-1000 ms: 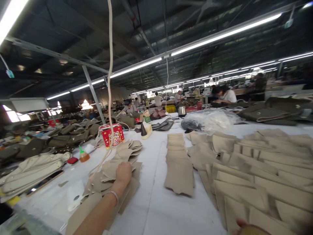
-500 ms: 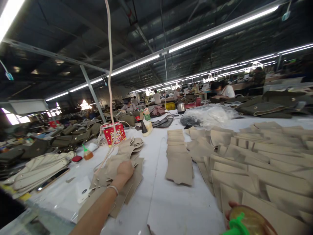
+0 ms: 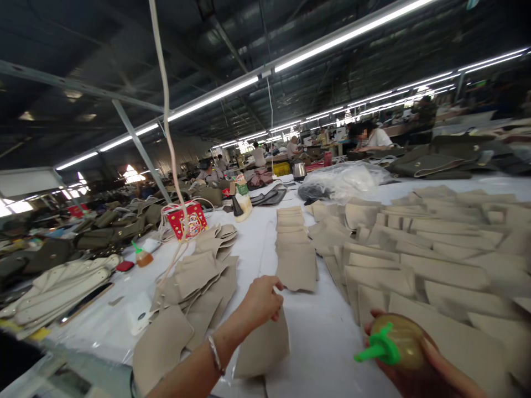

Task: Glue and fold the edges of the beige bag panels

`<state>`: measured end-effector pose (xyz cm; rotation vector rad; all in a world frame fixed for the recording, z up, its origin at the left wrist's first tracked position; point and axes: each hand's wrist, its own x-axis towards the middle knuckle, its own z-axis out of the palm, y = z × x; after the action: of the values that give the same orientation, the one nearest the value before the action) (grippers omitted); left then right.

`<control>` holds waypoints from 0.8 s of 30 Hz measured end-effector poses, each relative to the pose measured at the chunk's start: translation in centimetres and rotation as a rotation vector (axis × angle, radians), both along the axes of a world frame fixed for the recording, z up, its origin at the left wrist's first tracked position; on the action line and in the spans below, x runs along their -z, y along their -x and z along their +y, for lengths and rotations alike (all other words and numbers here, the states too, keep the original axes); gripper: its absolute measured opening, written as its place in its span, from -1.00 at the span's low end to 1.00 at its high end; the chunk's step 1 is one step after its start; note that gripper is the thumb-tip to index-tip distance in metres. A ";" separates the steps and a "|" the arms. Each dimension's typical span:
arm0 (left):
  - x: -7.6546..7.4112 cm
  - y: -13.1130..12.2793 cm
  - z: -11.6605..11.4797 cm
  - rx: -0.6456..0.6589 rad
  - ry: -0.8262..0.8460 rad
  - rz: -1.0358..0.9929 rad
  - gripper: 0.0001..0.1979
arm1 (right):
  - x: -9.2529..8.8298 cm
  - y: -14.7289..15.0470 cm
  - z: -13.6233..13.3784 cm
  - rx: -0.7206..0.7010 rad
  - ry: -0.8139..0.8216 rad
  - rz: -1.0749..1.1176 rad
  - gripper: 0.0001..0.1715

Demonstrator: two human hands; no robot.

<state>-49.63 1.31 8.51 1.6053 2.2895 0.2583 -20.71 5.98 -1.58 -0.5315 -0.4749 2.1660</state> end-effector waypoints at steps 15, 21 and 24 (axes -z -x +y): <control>2.4 -2.9 -8.2 0.368 0.237 0.298 -0.59 | -1.9 0.9 -1.2 0.095 -0.022 -0.051 -0.50; 3.6 -3.5 -6.2 0.416 0.207 0.419 -0.64 | -2.1 1.1 -1.4 0.078 -0.087 -0.064 -0.56; 3.4 -3.2 -5.5 0.385 0.204 0.429 -0.68 | -2.1 1.2 -1.8 0.071 -0.150 -0.094 -0.58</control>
<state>-46.41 -4.16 5.10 2.0932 2.1279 -0.4377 -21.88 4.15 0.54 -0.5595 -0.6544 2.0255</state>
